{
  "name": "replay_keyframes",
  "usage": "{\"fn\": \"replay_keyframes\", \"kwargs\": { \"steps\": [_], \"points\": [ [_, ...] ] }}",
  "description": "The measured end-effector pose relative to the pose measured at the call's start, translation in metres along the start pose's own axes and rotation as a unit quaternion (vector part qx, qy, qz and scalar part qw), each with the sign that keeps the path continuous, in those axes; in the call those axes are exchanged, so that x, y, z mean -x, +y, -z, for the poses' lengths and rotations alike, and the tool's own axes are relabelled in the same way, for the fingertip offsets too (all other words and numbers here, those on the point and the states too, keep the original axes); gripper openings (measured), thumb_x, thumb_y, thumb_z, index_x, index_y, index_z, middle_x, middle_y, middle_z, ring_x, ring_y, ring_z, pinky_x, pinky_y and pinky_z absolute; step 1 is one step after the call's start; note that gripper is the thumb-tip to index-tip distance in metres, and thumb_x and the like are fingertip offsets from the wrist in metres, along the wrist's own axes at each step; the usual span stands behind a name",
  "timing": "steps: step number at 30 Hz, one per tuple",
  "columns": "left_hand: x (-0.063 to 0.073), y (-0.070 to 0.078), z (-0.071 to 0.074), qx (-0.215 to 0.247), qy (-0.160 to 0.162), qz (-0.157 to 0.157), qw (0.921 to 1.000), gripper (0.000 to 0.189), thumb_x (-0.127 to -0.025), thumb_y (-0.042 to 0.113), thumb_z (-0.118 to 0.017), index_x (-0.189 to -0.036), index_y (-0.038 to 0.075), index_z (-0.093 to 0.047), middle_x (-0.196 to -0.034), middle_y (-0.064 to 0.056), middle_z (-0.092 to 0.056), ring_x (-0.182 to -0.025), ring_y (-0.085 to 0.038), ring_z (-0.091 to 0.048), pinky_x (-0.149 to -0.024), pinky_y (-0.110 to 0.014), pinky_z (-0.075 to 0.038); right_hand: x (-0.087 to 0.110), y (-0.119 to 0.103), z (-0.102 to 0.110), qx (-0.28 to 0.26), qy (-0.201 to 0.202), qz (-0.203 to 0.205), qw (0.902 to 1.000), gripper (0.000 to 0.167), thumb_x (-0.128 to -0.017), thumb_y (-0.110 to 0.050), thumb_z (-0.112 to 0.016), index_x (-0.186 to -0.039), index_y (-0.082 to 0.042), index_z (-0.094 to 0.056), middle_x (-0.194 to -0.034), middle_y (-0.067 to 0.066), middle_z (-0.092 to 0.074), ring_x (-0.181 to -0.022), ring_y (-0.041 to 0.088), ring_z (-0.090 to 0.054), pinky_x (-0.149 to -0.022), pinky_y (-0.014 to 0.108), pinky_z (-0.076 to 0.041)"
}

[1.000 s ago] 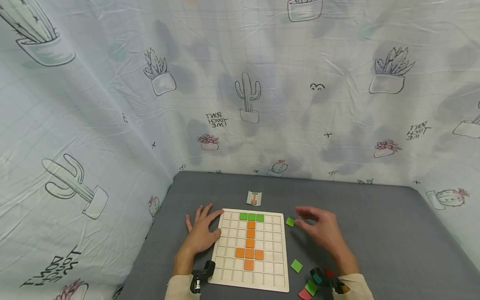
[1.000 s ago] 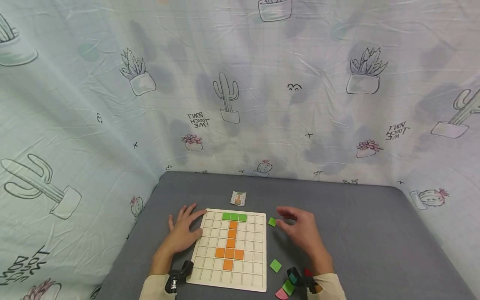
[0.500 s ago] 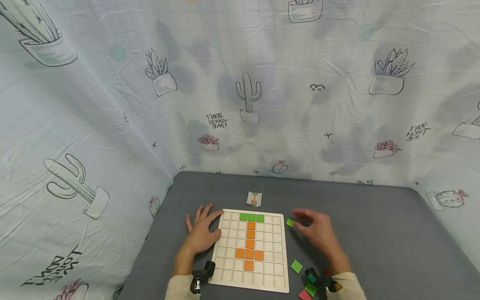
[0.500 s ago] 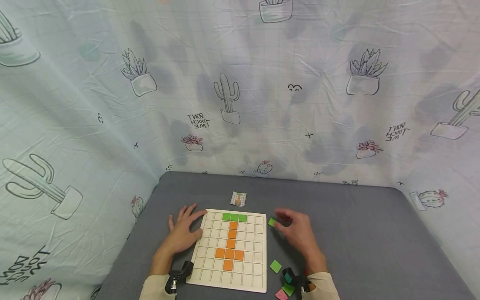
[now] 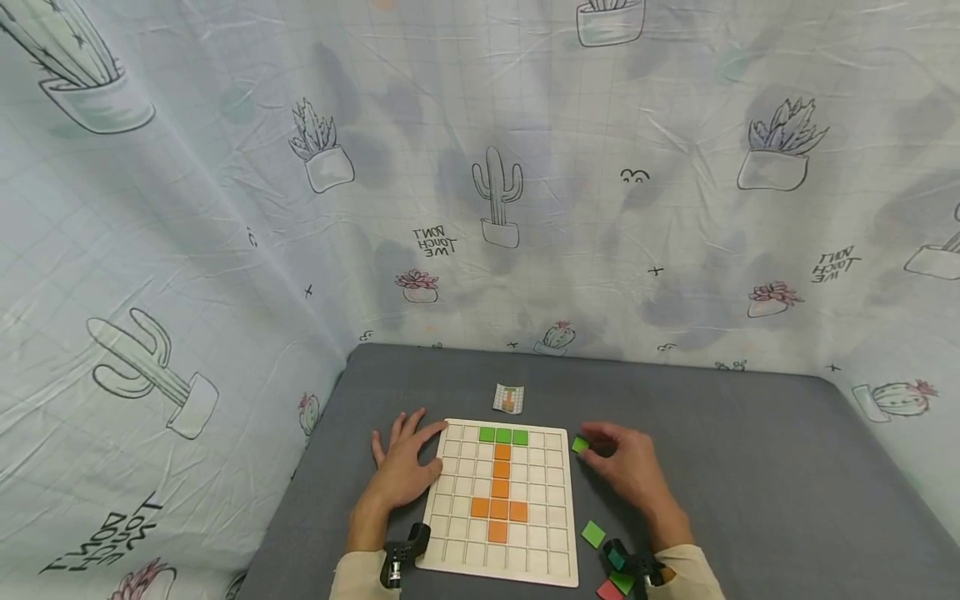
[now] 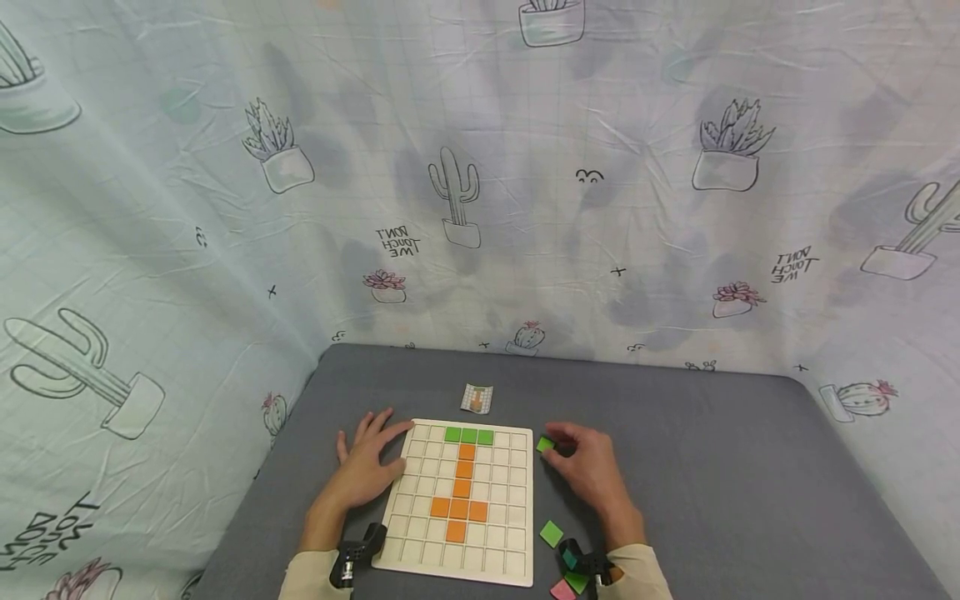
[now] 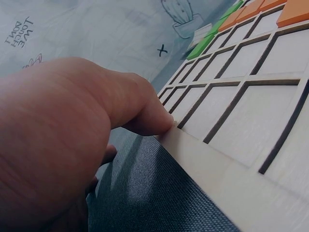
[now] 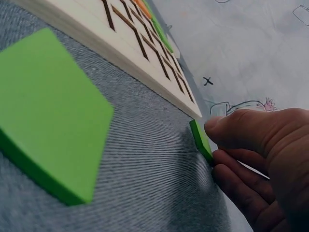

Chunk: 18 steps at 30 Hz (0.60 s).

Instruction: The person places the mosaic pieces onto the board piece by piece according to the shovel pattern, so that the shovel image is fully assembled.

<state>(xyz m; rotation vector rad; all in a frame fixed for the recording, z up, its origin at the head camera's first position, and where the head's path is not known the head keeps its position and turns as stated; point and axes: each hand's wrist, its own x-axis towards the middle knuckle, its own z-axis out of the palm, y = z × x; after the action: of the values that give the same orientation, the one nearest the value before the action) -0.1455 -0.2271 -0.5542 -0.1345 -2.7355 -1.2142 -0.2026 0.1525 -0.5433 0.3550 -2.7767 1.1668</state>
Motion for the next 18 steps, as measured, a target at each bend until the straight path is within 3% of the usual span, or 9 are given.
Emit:
{"fn": "replay_keyframes", "kwargs": {
  "steps": [6,18],
  "points": [
    [-0.0001,0.0106,0.0058,-0.017,-0.028,0.037,0.9988,0.061,-0.091,0.008,-0.069,-0.151,0.014,-0.067,-0.175,-0.025,-0.036,-0.165,-0.056,-0.014,-0.123,-0.082,0.015,0.0012,-0.0010,-0.0023,-0.001,0.001,-0.005,1.0000,0.040,-0.088,-0.006,-0.089,-0.127,-0.006,-0.080,-0.118,0.009,-0.082,-0.104,0.026,-0.079,-0.091,0.049,-0.065],
    [0.0000,0.0093,0.0078,-0.017,-0.036,0.034,0.9986,0.060,-0.092,0.008,-0.068,-0.152,0.014,-0.066,-0.175,-0.025,-0.035,-0.166,-0.056,-0.013,-0.122,-0.083,0.016,0.0043,-0.0001,-0.0057,0.013,0.013,0.015,0.9997,0.040,-0.085,0.001,-0.088,-0.124,-0.006,-0.081,-0.116,0.007,-0.083,-0.102,0.023,-0.079,-0.090,0.049,-0.066]
  ]
}}
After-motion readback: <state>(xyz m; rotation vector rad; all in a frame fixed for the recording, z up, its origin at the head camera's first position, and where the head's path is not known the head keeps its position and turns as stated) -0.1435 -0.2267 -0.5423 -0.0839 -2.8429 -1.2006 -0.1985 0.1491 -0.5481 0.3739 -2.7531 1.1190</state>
